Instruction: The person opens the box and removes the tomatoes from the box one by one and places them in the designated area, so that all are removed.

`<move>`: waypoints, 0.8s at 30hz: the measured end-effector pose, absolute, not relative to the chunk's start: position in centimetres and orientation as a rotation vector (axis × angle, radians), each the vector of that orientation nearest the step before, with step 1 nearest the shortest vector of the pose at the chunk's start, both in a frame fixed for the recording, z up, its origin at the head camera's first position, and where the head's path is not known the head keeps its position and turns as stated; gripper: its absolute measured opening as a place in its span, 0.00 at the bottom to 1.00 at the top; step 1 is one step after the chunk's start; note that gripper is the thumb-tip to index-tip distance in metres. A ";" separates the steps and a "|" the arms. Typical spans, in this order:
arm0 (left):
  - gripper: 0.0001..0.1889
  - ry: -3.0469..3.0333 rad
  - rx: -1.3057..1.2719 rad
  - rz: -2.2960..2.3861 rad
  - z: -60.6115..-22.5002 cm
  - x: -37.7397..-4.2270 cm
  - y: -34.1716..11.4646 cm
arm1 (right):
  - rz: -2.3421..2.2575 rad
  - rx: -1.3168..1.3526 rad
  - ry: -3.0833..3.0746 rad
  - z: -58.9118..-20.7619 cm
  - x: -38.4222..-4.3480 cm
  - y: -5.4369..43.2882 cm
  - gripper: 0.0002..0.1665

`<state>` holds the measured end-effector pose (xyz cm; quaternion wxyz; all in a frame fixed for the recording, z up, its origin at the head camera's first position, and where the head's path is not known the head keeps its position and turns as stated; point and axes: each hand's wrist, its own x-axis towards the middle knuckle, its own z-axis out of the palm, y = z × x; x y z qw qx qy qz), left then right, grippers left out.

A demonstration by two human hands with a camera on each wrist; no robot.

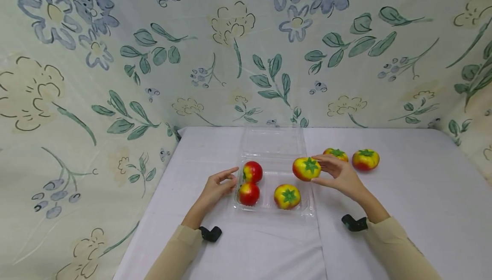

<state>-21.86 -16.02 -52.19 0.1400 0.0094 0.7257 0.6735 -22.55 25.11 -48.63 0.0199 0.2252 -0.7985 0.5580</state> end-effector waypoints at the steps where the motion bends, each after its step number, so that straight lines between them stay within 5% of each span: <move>1: 0.25 2.094 0.031 1.939 -52.1 -21.8 -16.0 | 1.724 0.692 -2.479 -48.6 -22.5 25.2 0.37; 24: 0.24 2.108 0.047 1.912 -49.1 -20.6 -15.5 | 1.717 0.612 -2.462 -48.2 -21.4 27.3 0.36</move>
